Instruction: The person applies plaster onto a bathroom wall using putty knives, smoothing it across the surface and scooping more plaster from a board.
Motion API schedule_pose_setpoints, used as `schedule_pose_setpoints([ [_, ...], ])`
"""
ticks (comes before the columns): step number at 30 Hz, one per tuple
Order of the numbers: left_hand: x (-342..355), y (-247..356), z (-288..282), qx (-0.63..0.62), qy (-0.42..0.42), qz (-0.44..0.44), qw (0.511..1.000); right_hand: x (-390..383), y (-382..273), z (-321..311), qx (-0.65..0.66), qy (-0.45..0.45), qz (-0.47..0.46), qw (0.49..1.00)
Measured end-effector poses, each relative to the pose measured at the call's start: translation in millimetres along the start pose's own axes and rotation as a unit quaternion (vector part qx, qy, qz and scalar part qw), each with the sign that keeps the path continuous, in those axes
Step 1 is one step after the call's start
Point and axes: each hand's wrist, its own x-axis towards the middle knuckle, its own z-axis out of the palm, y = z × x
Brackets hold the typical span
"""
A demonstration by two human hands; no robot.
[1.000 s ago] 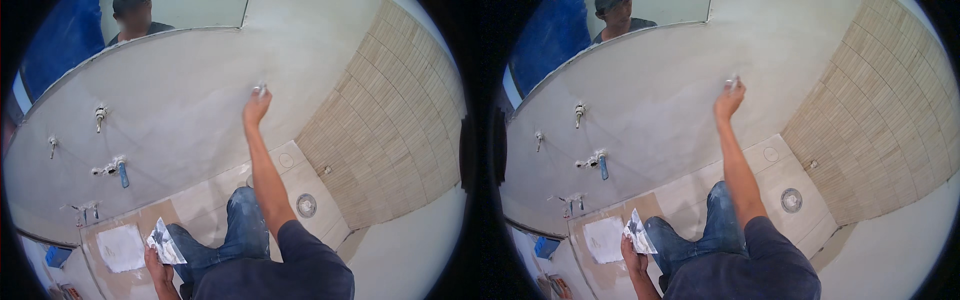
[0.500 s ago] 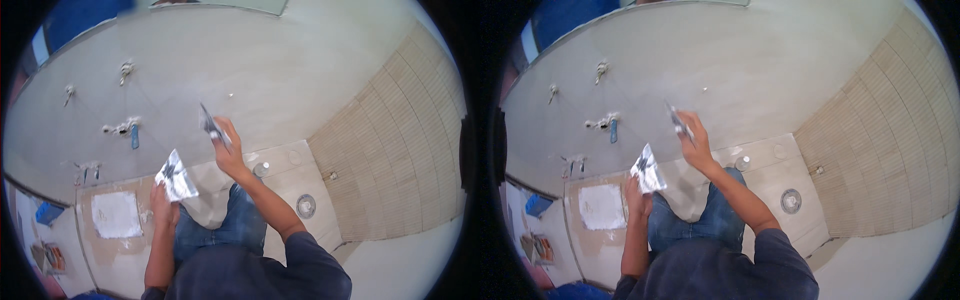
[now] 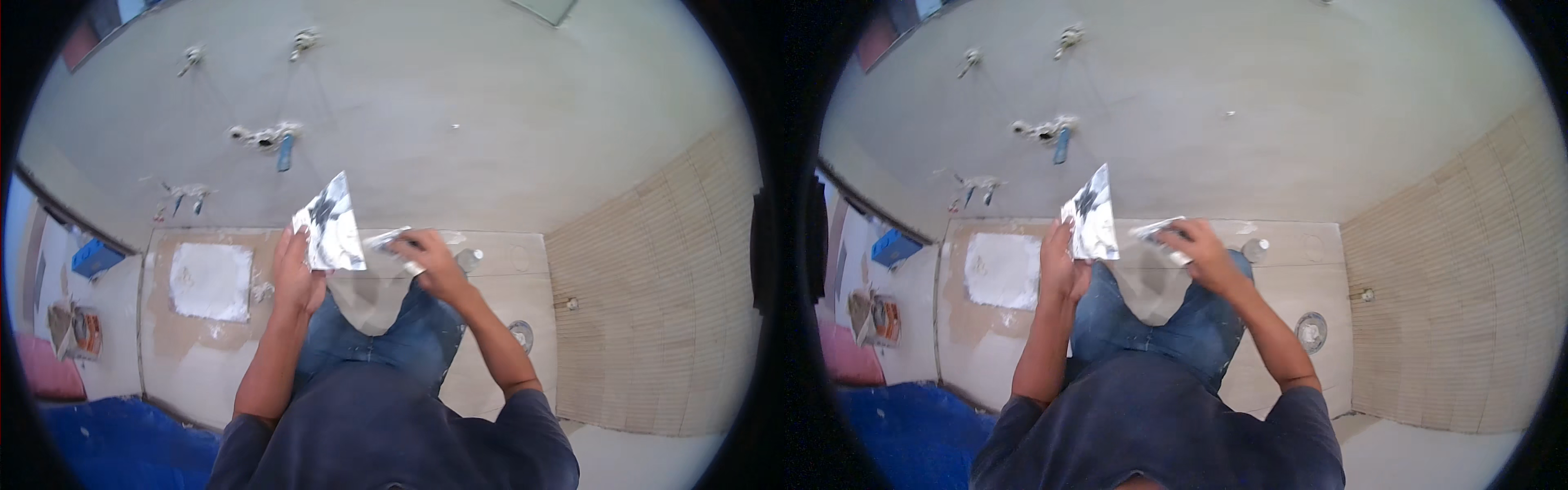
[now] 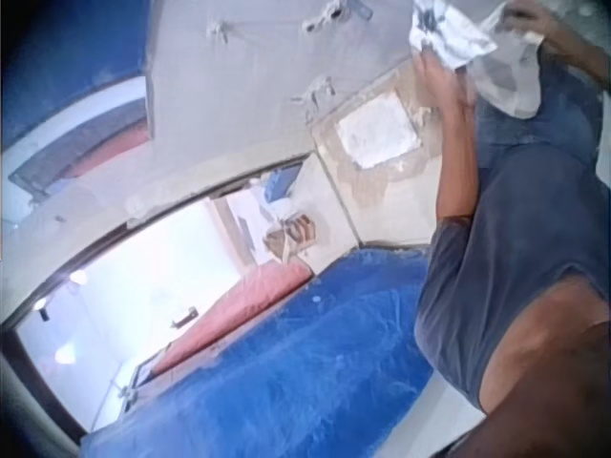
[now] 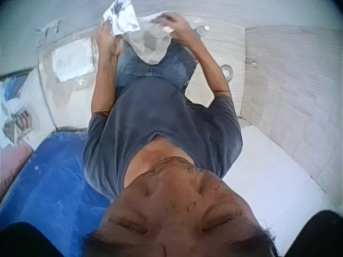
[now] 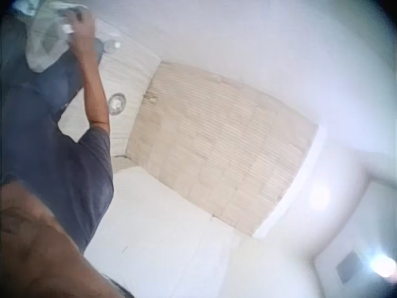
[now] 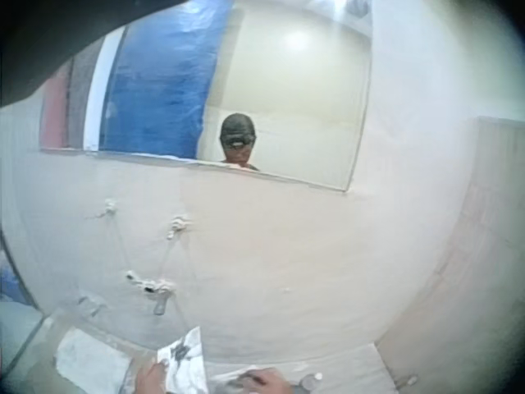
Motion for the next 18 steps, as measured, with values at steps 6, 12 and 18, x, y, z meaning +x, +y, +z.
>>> schedule_pose_setpoints([
  [6,26,25,-34,0.127,-0.138,-0.095,0.978,32,-27,-80,0.029,-0.043,-0.069,0.996],
  [12,27,16,-36,0.174,-0.166,-0.152,0.959,75,-78,-95,-0.072,-0.152,-0.175,0.970],
  [18,32,18,-28,0.173,-0.198,-0.172,0.949,75,-85,-90,-0.067,-0.236,-0.193,0.950],
])
